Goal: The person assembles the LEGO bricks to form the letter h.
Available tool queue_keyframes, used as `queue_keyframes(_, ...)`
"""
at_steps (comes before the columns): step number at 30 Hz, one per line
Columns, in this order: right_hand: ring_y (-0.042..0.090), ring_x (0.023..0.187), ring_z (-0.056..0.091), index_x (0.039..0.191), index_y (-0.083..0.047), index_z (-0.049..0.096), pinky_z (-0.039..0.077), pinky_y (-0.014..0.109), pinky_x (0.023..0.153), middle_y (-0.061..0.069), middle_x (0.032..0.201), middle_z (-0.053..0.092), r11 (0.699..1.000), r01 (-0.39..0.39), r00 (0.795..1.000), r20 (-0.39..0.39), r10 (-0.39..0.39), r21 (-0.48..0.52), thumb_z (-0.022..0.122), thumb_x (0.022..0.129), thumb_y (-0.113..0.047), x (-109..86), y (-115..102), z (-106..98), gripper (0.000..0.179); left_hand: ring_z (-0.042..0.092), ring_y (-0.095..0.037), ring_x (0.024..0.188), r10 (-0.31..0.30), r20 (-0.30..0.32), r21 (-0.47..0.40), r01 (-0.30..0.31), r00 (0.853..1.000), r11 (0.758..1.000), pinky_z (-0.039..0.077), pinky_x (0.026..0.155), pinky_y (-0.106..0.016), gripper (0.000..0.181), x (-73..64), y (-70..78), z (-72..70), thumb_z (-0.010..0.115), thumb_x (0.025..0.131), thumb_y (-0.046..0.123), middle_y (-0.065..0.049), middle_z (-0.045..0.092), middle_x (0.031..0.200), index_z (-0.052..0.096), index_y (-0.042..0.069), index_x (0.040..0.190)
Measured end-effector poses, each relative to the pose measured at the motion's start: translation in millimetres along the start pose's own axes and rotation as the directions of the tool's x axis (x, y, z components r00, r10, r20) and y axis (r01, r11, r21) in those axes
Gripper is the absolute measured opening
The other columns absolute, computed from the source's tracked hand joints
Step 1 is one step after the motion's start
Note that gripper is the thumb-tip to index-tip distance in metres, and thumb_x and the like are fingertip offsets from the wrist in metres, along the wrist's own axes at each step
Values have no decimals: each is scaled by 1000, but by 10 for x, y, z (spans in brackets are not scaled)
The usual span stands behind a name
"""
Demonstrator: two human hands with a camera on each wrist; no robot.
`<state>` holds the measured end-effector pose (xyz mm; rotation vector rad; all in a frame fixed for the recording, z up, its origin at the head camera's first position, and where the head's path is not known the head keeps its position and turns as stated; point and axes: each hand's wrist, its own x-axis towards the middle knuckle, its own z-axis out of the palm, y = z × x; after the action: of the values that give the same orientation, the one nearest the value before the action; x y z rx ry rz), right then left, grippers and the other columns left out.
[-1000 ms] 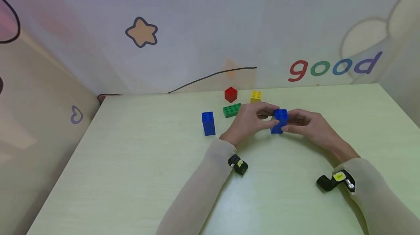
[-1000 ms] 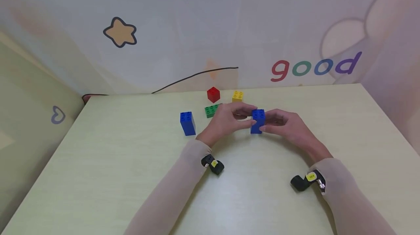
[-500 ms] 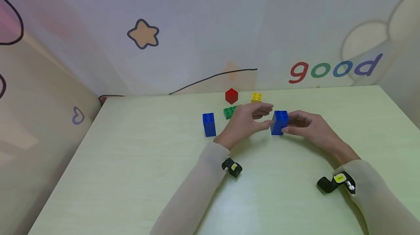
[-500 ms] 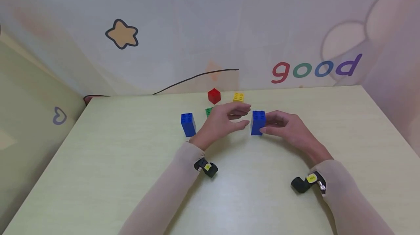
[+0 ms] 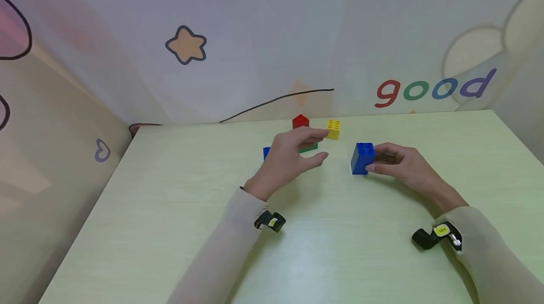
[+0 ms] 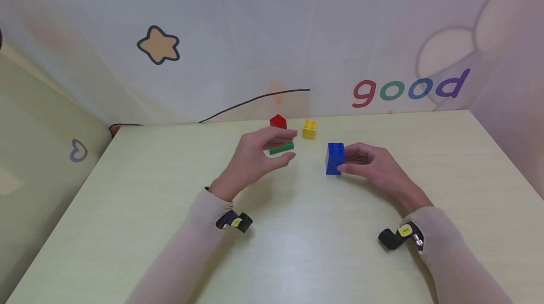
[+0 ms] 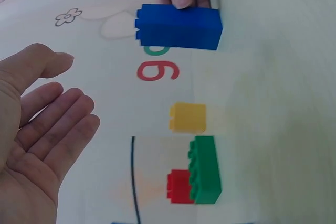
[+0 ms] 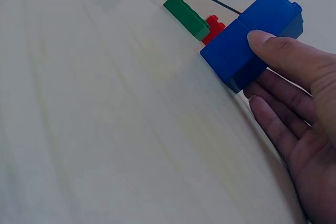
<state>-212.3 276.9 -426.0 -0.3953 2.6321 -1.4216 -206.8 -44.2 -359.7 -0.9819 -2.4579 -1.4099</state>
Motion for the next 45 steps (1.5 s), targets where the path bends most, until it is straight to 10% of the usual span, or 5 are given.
queue_keyframes(8, 5, 109, 65, 142, -1, 61, 51, 12, 91, 21, 137, 67, 1000, -17, 1000, 2, 17, 9, 78, 100, -27, -1, 14, -5, 52, 72, -22, 113, 79, -70, 66, -75, 994, 995, 57, 98, -26, 42, -130, 1, -311, 83, 91, 1, -12, 73, 129, 70, -1, 131)
queue_keyframes(23, 9, 111, 65, 143, -2, 61, 50, 12, 91, 19, 137, 67, 1000, -22, 1000, 4, 22, -4, 78, 100, -29, 1, 4, -13, 53, 70, -28, 119, -31, -167, 38, 38, 986, 999, 56, 100, -30, 47, -292, -130, -677, 84, 91, 2, -12, 71, 132, 69, 0, 136)
queue_keyframes(36, 9, 111, 65, 143, -2, 61, 50, 11, 91, 20, 137, 66, 1000, -13, 1000, 5, 13, 0, 78, 100, -28, 3, 27, -8, 53, 66, -30, 128, -291, -65, -129, 281, 955, 951, 52, 109, -46, 54, -465, -463, -843, 86, 92, 13, -9, 69, 138, 66, 7, 142)
queue_keyframes(45, 20, 116, 64, 143, -2, 60, 50, 11, 91, 20, 138, 66, 1000, -13, 1000, 3, 13, -5, 77, 101, -29, 6, 25, -4, 53, 68, -28, 125, -354, 42, -144, 356, 934, 923, 54, 107, -43, 50, -542, -629, -801, 85, 92, 16, -10, 69, 138, 69, 9, 138)
